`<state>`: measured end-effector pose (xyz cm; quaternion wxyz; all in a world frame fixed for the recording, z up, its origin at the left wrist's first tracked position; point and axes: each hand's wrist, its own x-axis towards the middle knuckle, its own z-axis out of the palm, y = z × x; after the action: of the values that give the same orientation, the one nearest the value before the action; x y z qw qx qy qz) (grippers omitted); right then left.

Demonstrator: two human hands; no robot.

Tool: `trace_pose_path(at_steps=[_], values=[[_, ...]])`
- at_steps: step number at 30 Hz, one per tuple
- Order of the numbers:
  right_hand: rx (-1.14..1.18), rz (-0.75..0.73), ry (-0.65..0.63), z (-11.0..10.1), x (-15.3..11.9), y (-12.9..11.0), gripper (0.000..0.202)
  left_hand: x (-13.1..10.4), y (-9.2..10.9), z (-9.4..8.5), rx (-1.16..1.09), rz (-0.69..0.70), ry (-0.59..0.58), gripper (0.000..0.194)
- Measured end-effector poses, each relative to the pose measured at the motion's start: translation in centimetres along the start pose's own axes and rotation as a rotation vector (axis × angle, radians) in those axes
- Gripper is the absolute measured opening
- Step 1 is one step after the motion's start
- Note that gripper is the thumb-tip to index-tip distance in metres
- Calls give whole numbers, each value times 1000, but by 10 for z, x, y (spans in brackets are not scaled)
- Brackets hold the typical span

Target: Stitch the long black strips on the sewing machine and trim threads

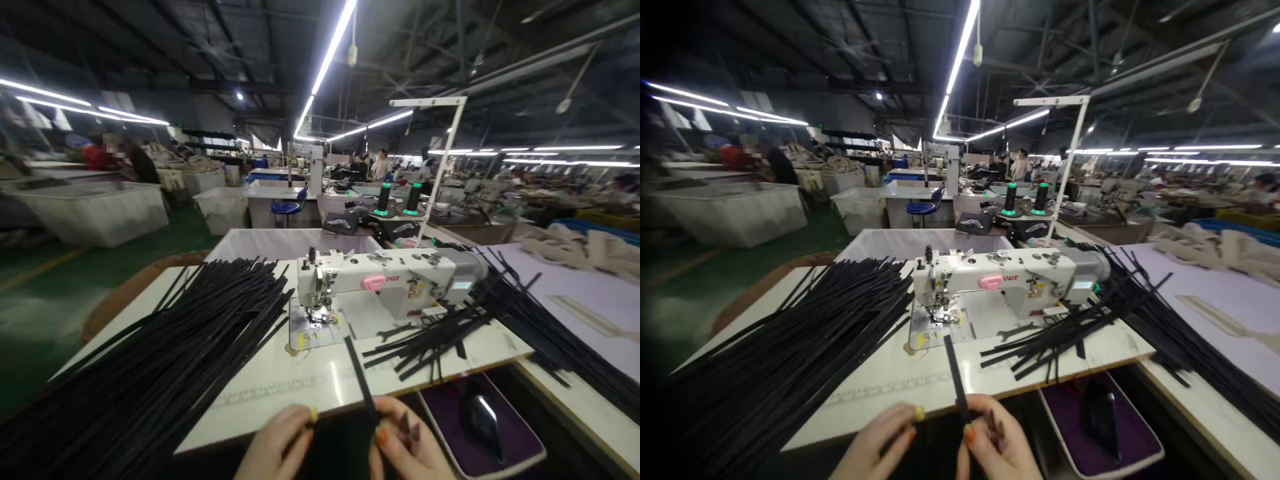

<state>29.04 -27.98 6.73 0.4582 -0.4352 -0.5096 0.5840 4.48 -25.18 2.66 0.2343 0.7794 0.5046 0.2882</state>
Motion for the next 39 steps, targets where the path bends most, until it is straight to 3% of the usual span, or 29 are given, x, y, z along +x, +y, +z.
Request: trace_pose_path(at_steps=[2, 4, 8, 12, 16, 24, 30, 35, 39], values=[[-69, 40, -78, 17, 23, 22, 68, 32, -30, -3, 25, -29, 141, 31], [-109, 30, -92, 31, 46, 40, 73, 66, -55, -5, 71, 31, 211, 31], [-89, 23, -38, 38, 87, 55, 75, 130, -83, -1, 181, 159, 177, 35], [-72, 22, 13, 29, 116, 61, 77, 166, -88, 7, 285, 193, 88, 38], [-66, 35, 101, 24, 131, 71, 75, 171, -90, 13, 410, 206, 39, 33], [-151, 54, 13, 40, 155, 63, 59, 168, -109, 18, 509, 187, 60, 31], [-171, 79, 14, 44, 180, 61, 43, 168, -110, 20, 529, 191, 62, 33], [-210, 126, 13, 44, 188, 59, 18, 168, -114, 23, 548, 183, 48, 32], [-220, 137, 15, 45, 193, 58, 15, 167, -116, 23, 552, 186, 52, 34]])
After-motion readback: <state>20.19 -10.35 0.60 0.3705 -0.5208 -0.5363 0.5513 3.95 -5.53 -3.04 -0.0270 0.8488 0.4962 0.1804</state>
